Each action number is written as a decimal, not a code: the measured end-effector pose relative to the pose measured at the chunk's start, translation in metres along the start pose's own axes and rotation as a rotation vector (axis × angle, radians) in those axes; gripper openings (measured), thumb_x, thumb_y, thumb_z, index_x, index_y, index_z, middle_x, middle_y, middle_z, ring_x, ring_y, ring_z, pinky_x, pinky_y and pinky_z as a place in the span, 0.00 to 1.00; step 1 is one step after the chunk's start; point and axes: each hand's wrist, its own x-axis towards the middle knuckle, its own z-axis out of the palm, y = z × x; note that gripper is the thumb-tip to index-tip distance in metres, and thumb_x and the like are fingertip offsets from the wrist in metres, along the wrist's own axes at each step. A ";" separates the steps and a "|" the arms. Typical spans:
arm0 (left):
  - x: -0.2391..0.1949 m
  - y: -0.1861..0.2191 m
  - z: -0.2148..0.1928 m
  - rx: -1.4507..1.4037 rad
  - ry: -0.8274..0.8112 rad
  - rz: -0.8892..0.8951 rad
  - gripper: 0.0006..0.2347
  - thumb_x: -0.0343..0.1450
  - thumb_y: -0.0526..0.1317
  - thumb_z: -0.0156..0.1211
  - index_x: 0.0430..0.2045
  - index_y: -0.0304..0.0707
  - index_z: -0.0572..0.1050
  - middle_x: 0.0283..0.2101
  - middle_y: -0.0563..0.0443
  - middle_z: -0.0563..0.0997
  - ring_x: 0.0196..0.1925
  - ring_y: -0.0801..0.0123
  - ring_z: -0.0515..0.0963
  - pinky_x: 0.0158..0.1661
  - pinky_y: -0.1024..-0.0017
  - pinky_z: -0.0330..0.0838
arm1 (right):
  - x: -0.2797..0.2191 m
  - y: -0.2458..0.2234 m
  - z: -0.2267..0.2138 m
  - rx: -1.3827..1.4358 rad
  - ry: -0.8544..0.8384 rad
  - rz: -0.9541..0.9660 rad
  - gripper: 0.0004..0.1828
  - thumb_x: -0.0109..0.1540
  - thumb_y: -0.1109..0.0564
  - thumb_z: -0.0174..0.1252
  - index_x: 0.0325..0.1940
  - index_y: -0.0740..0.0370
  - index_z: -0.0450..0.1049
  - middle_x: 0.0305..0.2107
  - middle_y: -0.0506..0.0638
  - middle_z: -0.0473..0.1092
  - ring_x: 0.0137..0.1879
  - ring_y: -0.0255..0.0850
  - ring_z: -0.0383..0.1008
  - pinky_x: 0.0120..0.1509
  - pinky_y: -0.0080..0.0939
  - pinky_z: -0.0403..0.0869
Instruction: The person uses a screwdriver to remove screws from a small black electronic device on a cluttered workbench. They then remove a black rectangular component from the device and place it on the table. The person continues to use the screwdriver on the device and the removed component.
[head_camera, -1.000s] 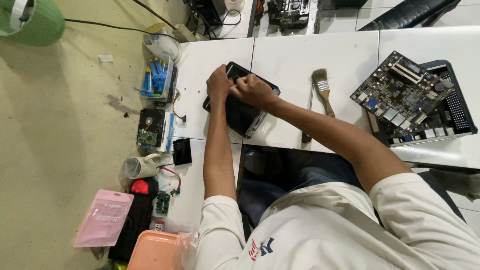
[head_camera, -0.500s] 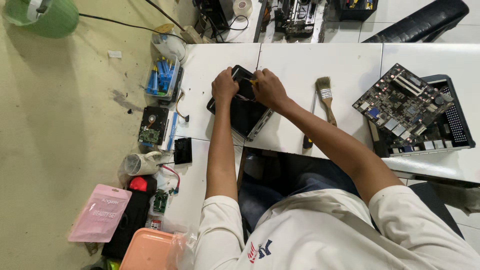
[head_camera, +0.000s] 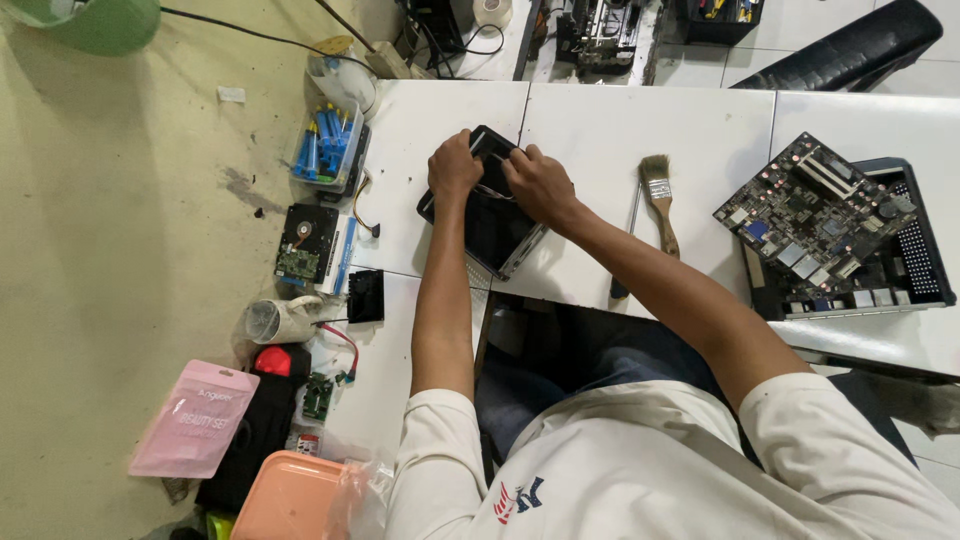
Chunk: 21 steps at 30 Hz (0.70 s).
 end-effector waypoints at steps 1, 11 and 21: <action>0.001 -0.001 0.000 0.000 -0.002 -0.003 0.08 0.70 0.38 0.62 0.41 0.42 0.75 0.40 0.45 0.83 0.46 0.43 0.88 0.50 0.44 0.83 | 0.001 0.001 0.004 0.003 -0.002 -0.001 0.07 0.66 0.53 0.60 0.44 0.58 0.79 0.32 0.52 0.71 0.38 0.45 0.78 0.32 0.38 0.79; 0.000 0.006 -0.005 -0.004 0.043 -0.019 0.07 0.68 0.37 0.66 0.37 0.42 0.79 0.36 0.43 0.85 0.44 0.40 0.88 0.46 0.45 0.85 | 0.008 0.018 -0.021 -0.222 0.021 -0.167 0.06 0.65 0.55 0.61 0.45 0.55 0.77 0.31 0.49 0.69 0.34 0.43 0.77 0.30 0.37 0.77; -0.004 0.010 -0.011 0.004 0.009 -0.085 0.08 0.68 0.39 0.66 0.39 0.44 0.80 0.40 0.42 0.86 0.48 0.39 0.88 0.50 0.46 0.84 | 0.024 -0.011 -0.026 0.408 -0.210 0.408 0.13 0.71 0.56 0.51 0.50 0.71 0.71 0.28 0.63 0.71 0.32 0.66 0.82 0.30 0.58 0.81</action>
